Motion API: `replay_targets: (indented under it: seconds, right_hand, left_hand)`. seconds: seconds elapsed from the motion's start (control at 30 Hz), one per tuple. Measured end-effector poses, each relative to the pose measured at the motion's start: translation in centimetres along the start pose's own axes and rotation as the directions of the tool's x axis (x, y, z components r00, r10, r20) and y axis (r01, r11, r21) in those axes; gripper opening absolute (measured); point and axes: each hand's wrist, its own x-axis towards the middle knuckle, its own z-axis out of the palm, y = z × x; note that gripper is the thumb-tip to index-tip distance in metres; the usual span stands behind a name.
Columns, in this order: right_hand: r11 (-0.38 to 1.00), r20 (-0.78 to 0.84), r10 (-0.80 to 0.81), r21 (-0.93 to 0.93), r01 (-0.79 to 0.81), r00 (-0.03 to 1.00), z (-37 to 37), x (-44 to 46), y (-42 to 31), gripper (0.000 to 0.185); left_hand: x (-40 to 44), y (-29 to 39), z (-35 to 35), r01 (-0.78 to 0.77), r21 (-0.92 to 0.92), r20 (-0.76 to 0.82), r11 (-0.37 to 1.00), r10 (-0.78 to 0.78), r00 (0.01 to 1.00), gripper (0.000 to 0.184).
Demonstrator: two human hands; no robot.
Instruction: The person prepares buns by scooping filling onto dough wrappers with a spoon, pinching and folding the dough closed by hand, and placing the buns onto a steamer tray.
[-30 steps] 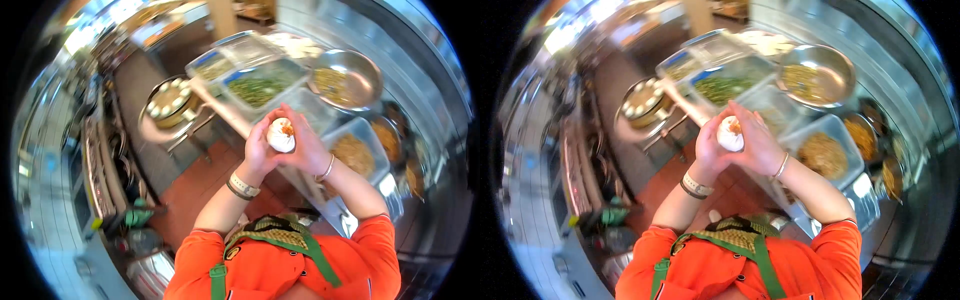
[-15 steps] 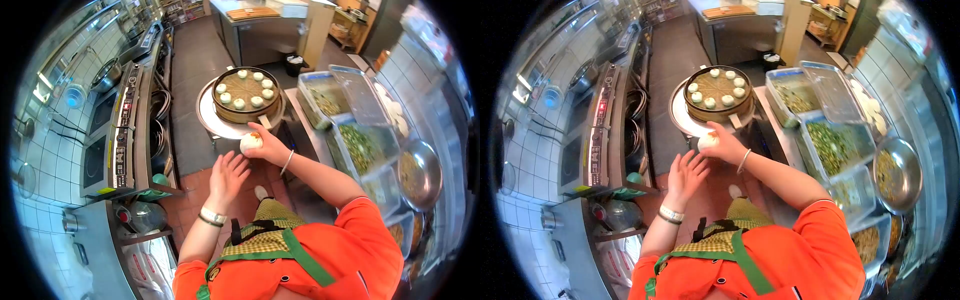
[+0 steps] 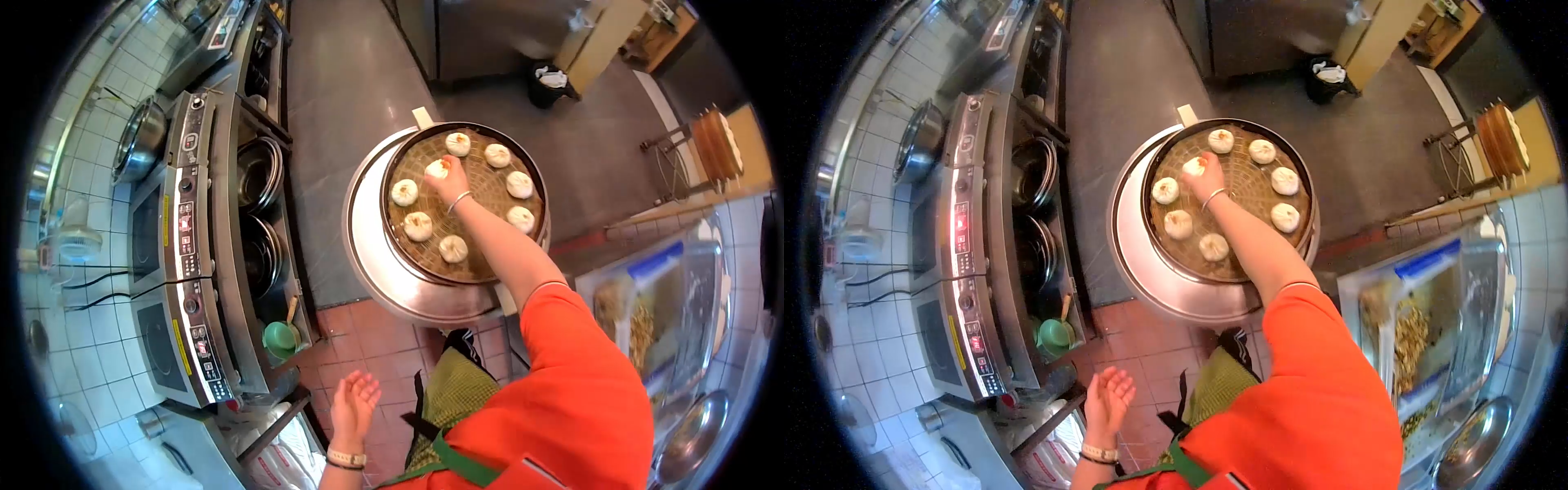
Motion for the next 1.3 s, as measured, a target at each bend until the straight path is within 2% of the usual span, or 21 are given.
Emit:
replay_targets:
  seconds: [0.1, 0.2, 0.23, 0.3, 0.4, 0.47, 0.53, 0.67, 0.73, 0.8, 0.83, 0.87, 0.9, 0.93, 0.97, 1.0, 1.03, 1.13, 1.17, 1.27, 1.3]
  right_hand:
    - [0.977, -0.014, -0.122, -0.18, 0.117, 0.992, 3.2, 4.5, 1.5, 0.066]
    - [0.941, 0.088, -0.288, -0.159, 0.299, 0.954, 5.0, 6.4, 3.2, 0.064]
    - [0.944, 0.093, -0.279, -0.157, 0.291, 0.956, 5.2, 6.6, 3.5, 0.064]
    - [0.893, 0.176, -0.24, -0.345, 0.288, 0.955, 5.3, 5.8, 3.9, 0.071]
    - [0.931, 0.249, -0.188, -0.262, 0.253, 0.95, 4.5, 5.9, 3.4, 0.081]
    - [0.933, 0.233, -0.203, -0.248, 0.26, 0.951, 3.8, 5.7, 2.3, 0.088]
    - [0.965, 0.093, -0.111, -0.229, 0.13, 0.989, 2.5, 4.9, 0.9, 0.087]
    - [0.986, -0.11, -0.13, -0.121, 0.116, 0.985, -0.2, -0.4, 0.7, 0.076]
    - [0.998, -0.146, -0.024, 0.048, 0.031, 0.989, -2.1, -5.5, -1.7, 0.065]
    - [0.985, -0.201, -0.049, 0.15, 0.08, 0.978, -3.5, -11.1, -2.1, 0.051]
    - [0.993, -0.203, -0.036, 0.1, 0.057, 0.978, -5.1, -14.4, -5.1, 0.036]
    - [0.974, -0.247, -0.024, 0.211, 0.077, 0.969, -4.8, -17.1, -4.4, 0.025]
    - [0.972, 0.05, 0.06, 0.224, -0.069, 0.997, -6.7, -19.8, -5.8, 0.022]
    - [0.979, 0.089, -0.044, 0.203, 0.025, 0.995, -9.4, -22.8, -8.8, 0.02]
    - [0.975, -0.05, -0.172, 0.138, 0.177, 0.984, -10.2, -25.4, -9.4, 0.017]
    - [0.951, -0.068, -0.23, 0.195, 0.239, 0.971, -13.1, -28.3, -12.2, 0.017]
    - [0.949, 0.014, -0.164, 0.274, 0.154, 0.986, -15.7, -30.3, -14.0, 0.016]
    - [0.977, -0.039, -0.129, 0.166, 0.133, 0.991, -23.5, -39.3, -16.0, 0.015]
    - [0.976, -0.124, -0.189, 0.081, 0.2, 0.974, -26.2, -42.1, -16.6, 0.014]
    - [0.926, -0.424, -0.378, -0.161, 0.342, 0.823, -32.3, -49.9, -15.7, 0.012]
    - [0.921, -0.482, -0.383, -0.265, 0.285, 0.788, -34.8, -52.0, -15.1, 0.014]
  left_hand:
    - [0.9, -0.2, -0.5, -0.012, -0.061, -0.148, 0.998, 0.003, 0.989, 0.032]
    - [0.9, -1.3, -1.9, 0.026, -0.138, -0.286, 0.99, -0.065, 0.956, 0.031]
    - [1.1, -1.4, -2.1, 0.056, -0.163, -0.311, 0.985, -0.105, 0.945, 0.03]
    - [1.4, -1.7, -1.6, 0.075, -0.161, -0.33, 0.984, -0.125, 0.936, 0.03]
    - [1.7, -1.0, 0.3, 0.098, -0.135, -0.329, 0.986, -0.138, 0.934, 0.031]
    - [2.0, -0.3, 1.0, 0.056, -0.102, -0.243, 0.993, -0.079, 0.967, 0.031]
    - [2.1, 0.6, 1.3, 0.035, -0.068, -0.211, 0.997, -0.049, 0.976, 0.031]
    - [1.5, 1.9, 1.4, -0.003, -0.032, -0.094, 0.999, 0.0, 0.996, 0.028]
    - [1.2, 1.7, 1.3, 0.004, 0.0, -0.024, 1.0, -0.004, 1.0, 0.025]
    - [-0.3, 1.0, 0.8, 0.065, 0.082, 0.066, 0.995, -0.071, 0.995, 0.023]
    - [-0.9, 0.7, 0.9, 0.015, 0.146, 0.123, 0.989, -0.033, 0.992, 0.021]
    - [-1.3, 0.4, 1.0, -0.029, 0.223, 0.201, 0.974, -0.017, 0.979, 0.02]
    - [-1.3, 0.3, 0.9, -0.016, 0.267, 0.234, 0.964, -0.049, 0.971, 0.017]
    - [-1.1, 0.1, 0.8, 0.019, 0.344, 0.311, 0.939, -0.134, 0.941, 0.017]
    - [-1.3, -0.2, 0.7, 0.02, 0.378, 0.342, 0.926, -0.159, 0.926, 0.017]
    - [-1.6, -0.6, 1.0, 0.011, 0.396, 0.353, 0.918, -0.164, 0.921, 0.019]
    - [-2.0, -1.3, 1.8, 0.0, 0.445, 0.394, 0.895, -0.196, 0.898, 0.024]
    - [-5.4, -4.8, 3.5, 0.032, 0.621, 0.487, 0.783, -0.418, 0.767, 0.027]
    - [-6.4, -6.0, 4.2, 0.043, 0.674, 0.478, 0.737, -0.48, 0.735, 0.028]
    - [-9.2, -10.1, 5.3, 0.02, 0.771, 0.482, 0.637, -0.603, 0.635, 0.025]
    - [-10.5, -11.2, 6.0, 0.012, 0.797, 0.459, 0.604, -0.619, 0.637, 0.024]
